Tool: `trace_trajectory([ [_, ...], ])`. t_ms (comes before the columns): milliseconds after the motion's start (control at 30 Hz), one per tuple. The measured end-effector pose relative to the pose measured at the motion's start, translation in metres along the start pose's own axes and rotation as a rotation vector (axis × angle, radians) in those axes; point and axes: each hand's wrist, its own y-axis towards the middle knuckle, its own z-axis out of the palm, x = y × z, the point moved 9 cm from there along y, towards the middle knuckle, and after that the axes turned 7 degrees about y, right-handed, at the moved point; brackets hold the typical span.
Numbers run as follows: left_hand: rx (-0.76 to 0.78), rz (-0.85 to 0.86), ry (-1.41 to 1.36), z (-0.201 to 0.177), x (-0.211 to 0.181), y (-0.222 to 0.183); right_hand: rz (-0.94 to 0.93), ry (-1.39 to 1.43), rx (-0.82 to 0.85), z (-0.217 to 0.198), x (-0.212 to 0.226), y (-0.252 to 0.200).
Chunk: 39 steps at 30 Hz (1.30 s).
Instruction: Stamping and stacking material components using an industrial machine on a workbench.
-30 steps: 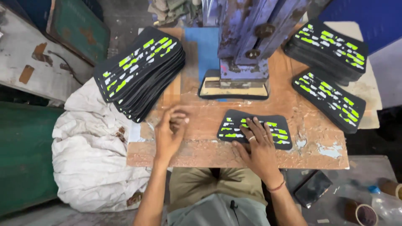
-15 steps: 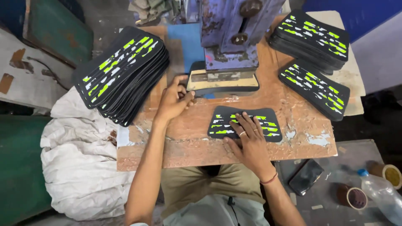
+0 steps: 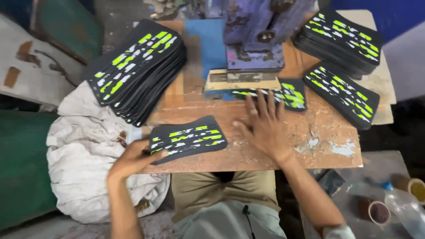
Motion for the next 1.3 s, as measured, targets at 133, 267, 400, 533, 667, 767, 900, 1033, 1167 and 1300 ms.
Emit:
trace_trajectory([
  [133,-0.103,0.218,0.043,0.001,-0.025,0.015,-0.185,-0.016,0.033,0.028,0.031,0.038],
  [267,-0.101,0.203,0.021,0.001,-0.024,0.021,-0.128,-0.031,0.035,0.036,0.050,0.043],
  [400,-0.085,0.240,0.024,0.004,-0.028,0.018,-0.042,-0.043,0.116,0.040,0.053,0.047],
  [533,-0.096,0.225,0.049,0.003,-0.035,0.014,-0.157,0.114,0.090,0.028,0.046,0.020],
  [667,-0.092,0.225,-0.022,0.007,-0.025,0.011,-0.175,0.176,0.091,0.006,0.055,-0.025],
  [767,-0.119,0.221,0.002,0.004,-0.028,0.012,-0.103,0.213,0.088,0.008,0.046,-0.049],
  [900,-0.133,0.223,0.034,0.003,-0.026,0.013,-0.068,0.189,0.111,0.006,0.047,-0.051],
  [1033,-0.206,0.232,0.027,0.006,-0.023,0.006,-0.079,0.239,0.078,0.004,0.046,-0.057],
  [1167,-0.491,0.273,-0.030,-0.022,-0.035,-0.014,-0.076,0.275,0.094,-0.006,0.044,-0.055],
  [1300,-0.879,0.341,-0.106,-0.113,-0.118,-0.052,0.038,0.150,-0.020,-0.052,-0.050,-0.035],
])
